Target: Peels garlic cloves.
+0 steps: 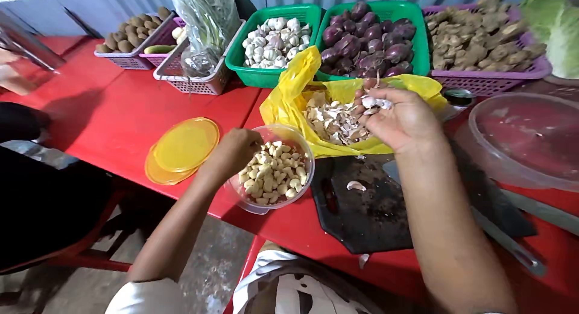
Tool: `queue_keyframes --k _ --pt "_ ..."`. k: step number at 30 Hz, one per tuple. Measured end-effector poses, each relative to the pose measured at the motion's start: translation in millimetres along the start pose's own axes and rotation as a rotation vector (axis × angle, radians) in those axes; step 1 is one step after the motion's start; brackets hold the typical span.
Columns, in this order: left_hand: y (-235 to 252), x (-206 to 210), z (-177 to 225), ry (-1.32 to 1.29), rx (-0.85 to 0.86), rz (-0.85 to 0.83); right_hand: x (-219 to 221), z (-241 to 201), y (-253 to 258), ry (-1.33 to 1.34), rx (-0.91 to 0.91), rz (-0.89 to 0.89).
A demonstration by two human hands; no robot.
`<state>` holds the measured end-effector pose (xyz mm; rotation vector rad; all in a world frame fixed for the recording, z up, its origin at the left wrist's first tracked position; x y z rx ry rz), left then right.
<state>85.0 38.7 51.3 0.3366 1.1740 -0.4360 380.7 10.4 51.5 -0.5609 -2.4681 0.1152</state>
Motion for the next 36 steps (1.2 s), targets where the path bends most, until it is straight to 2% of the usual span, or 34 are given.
queue_keyframes --k 3,8,11,15,22,27,32,36 --pt "11 -10 -10 0.051 0.008 0.007 -4 -7 1 0.010 -0.040 0.000" --pt "18 26 -14 0.173 0.043 -0.199 -3 -9 -1 0.029 -0.047 0.010" --pt "18 33 -14 0.149 0.041 -0.185 -4 -7 0 0.015 -0.045 -0.001" --pt "20 22 -13 0.022 0.054 -0.091 -4 -8 0 0.031 -0.047 0.003" --pt "41 31 -4 0.045 0.322 -0.247 -5 -5 3 -0.001 -0.054 0.007" --pt "51 29 -7 0.007 0.337 -0.273 -7 -8 2 -0.009 -0.070 0.005" --pt "58 40 -8 0.051 0.281 -0.337 -6 -6 3 -0.017 -0.067 -0.008" --pt "59 43 -3 0.065 0.294 -0.323 -6 -6 2 -0.020 -0.059 -0.010"
Point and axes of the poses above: each hand's wrist, its own y-axis towards the middle knuckle, its own x-axis out of the palm, z = x × y, the point moved 2 cm from there along y, towards the middle knuckle, and after that the axes turned 6 degrees about z, right-handed, at the moved point
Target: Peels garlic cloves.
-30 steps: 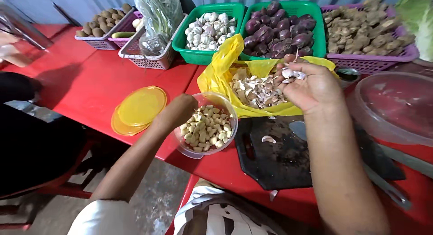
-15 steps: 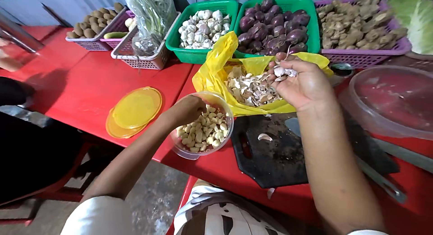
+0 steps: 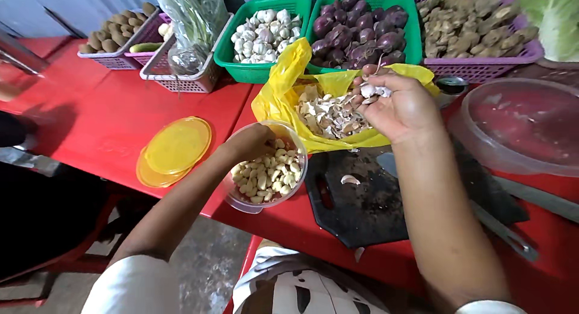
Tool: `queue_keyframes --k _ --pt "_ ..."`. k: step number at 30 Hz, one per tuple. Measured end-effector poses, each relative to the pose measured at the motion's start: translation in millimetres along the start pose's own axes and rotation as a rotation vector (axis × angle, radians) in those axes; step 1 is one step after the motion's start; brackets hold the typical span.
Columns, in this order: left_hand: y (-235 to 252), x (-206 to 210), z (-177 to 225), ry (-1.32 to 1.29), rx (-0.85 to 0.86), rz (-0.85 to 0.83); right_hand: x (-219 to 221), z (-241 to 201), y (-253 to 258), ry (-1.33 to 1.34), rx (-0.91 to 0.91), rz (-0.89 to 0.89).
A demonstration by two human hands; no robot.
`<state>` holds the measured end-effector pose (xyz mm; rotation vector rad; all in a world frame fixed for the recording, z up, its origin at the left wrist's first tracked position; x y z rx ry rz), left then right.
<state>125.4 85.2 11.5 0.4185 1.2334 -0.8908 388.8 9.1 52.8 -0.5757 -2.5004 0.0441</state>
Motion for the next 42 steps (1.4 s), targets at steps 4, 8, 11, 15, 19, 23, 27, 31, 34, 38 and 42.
queue_keyframes --k 4,8,11,15,19,23,27,31,34,38,42 --pt "-4 -35 27 -0.105 0.020 0.188 0 -5 0 -0.013 -0.016 0.031" --pt "18 -76 77 -0.121 0.173 0.494 -2 -3 3 -0.032 -0.019 0.047" --pt "56 -83 96 -0.037 0.329 0.394 -3 -4 3 -0.036 -0.034 0.073" --pt "89 -81 102 0.049 0.244 0.428 -10 -12 5 -0.044 -0.074 0.083" --pt "96 -72 87 0.050 0.226 0.246 -12 -12 7 -0.048 -0.079 0.086" --pt "88 -67 78 0.044 0.159 0.448 -9 -9 9 -0.049 -0.076 0.086" --pt "84 -66 67 -0.082 0.251 0.312 -8 -5 10 -0.060 -0.068 0.079" --pt "62 -68 67 -0.011 0.132 0.518 -9 -5 9 -0.053 -0.070 0.086" --pt "21 -64 62 0.057 0.082 0.484 -10 -9 9 -0.061 -0.085 0.101" --pt "-14 -38 46 0.157 -0.011 0.256 -13 -11 11 -0.065 -0.092 0.104" --pt "-9 4 24 0.305 -0.075 0.007 -7 -4 9 -0.078 -0.072 0.106"
Point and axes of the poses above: each hand's wrist, its own y-axis towards the middle knuckle, its own x-axis out of the palm, z = x × y, the point moved 2 cm from there along y, towards the middle knuckle, and after that the axes turned 6 degrees about z, right-handed, at the moved point
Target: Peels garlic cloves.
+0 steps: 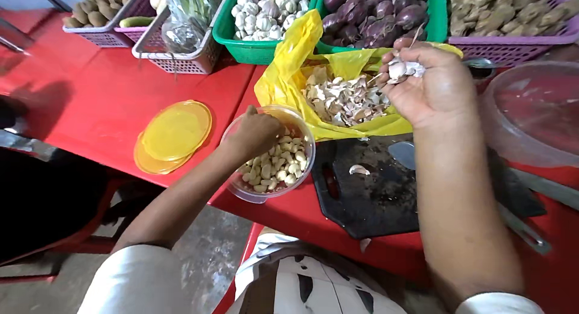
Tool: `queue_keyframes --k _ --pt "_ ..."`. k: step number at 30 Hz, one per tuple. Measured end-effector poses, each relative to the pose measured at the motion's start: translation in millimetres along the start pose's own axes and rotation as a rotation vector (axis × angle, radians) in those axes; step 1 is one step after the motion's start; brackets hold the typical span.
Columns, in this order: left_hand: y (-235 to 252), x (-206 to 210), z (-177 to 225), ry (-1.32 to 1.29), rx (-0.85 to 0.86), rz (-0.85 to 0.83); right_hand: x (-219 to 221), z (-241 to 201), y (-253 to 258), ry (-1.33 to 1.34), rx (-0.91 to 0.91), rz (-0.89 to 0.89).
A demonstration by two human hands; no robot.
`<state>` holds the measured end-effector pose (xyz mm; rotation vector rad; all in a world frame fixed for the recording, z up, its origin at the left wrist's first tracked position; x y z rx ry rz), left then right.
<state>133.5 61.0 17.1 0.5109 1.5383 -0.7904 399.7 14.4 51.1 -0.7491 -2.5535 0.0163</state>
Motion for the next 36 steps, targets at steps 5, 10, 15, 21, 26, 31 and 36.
queue_keyframes --k 5,10,15,21,26,31,36 --pt "1 6 -4 0.098 -0.003 -0.060 7 5 -10 -0.035 0.045 -0.049" --pt "-3 15 -13 0.045 -0.037 -0.062 20 17 -23 -0.102 0.127 -0.154" --pt "-11 12 -22 -0.190 0.009 0.059 25 30 -25 -0.188 0.143 -0.183" --pt "-15 -30 -5 -0.837 0.217 0.455 31 23 -42 -0.442 -0.067 -0.433" --pt "-5 -48 14 -0.755 0.340 0.728 32 15 -55 -0.635 -0.337 -0.483" --pt "-8 -59 30 -0.602 0.370 0.877 31 3 -66 -0.733 -0.589 -0.421" --pt "-14 -64 36 -0.521 0.402 0.936 33 0 -72 -0.799 -0.676 -0.371"
Point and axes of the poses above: each hand's wrist, its own y-axis towards the middle knuckle, its own x-axis out of the palm, z = x × y, the point moved 2 cm from there along y, towards the middle knuckle, and after that the axes turned 6 degrees about z, right-handed, at the moved point
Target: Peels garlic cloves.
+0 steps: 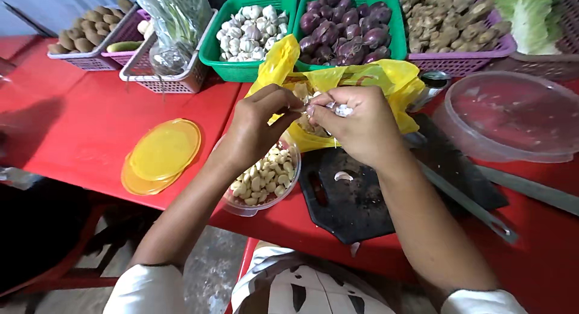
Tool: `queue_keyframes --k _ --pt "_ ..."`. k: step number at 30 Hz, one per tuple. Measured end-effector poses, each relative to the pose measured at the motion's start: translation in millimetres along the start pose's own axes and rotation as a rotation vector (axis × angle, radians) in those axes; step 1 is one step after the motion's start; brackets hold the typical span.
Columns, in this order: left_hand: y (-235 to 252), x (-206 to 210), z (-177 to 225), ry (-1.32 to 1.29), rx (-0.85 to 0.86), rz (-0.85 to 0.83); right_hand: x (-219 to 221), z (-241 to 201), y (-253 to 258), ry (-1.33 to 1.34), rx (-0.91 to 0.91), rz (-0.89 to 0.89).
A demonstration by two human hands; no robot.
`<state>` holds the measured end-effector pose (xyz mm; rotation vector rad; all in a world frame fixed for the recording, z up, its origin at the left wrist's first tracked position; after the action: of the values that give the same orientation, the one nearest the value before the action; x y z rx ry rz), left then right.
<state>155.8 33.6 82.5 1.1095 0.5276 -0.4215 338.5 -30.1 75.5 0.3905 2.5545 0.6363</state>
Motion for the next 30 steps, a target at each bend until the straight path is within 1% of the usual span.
queue_keyframes --k 3,7,9,12,14,18,20,22,24,27,30 --pt "0 0 4 0.007 0.005 0.013 1 -4 -2 -0.059 -0.040 0.021" --pt "0 -2 8 -0.040 0.007 0.040 8 -8 -6 -0.138 -0.179 0.129" --pt "0 -3 8 -0.122 -0.021 0.057 8 -6 -5 -0.059 -0.187 0.141" --pt "0 -4 6 -0.254 -0.073 0.100 3 -4 -1 0.142 -0.128 0.074" --pt "0 -4 6 -0.349 -0.101 0.107 -2 -5 0 0.232 -0.088 0.037" --pt "-3 -1 3 -0.648 -0.201 0.109 -7 -6 -1 0.416 -0.024 -0.021" --pt "-7 2 -1 -0.826 -0.290 0.144 -6 -4 1 0.452 -0.006 -0.028" --pt "-10 6 -4 -0.971 -0.419 0.199 -4 -1 2 0.439 0.019 -0.029" --pt "-12 12 -6 -1.038 -0.532 0.241 -1 -1 2 0.399 0.041 -0.027" --pt "-15 17 -6 -0.986 -0.601 0.183 2 -4 0 0.286 0.057 0.018" --pt "-15 18 3 -0.991 -0.659 0.116 5 -6 -2 0.188 0.026 0.063"
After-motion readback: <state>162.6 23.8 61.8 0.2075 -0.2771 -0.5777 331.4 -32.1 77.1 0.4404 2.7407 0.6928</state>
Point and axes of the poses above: each hand's wrist, its own y-axis towards the middle knuckle, its own x-axis out of the palm, z = x × y, the point moved 2 cm from there along y, towards the middle knuckle, and after that the axes turned 6 degrees about z, right-handed, at the moved point
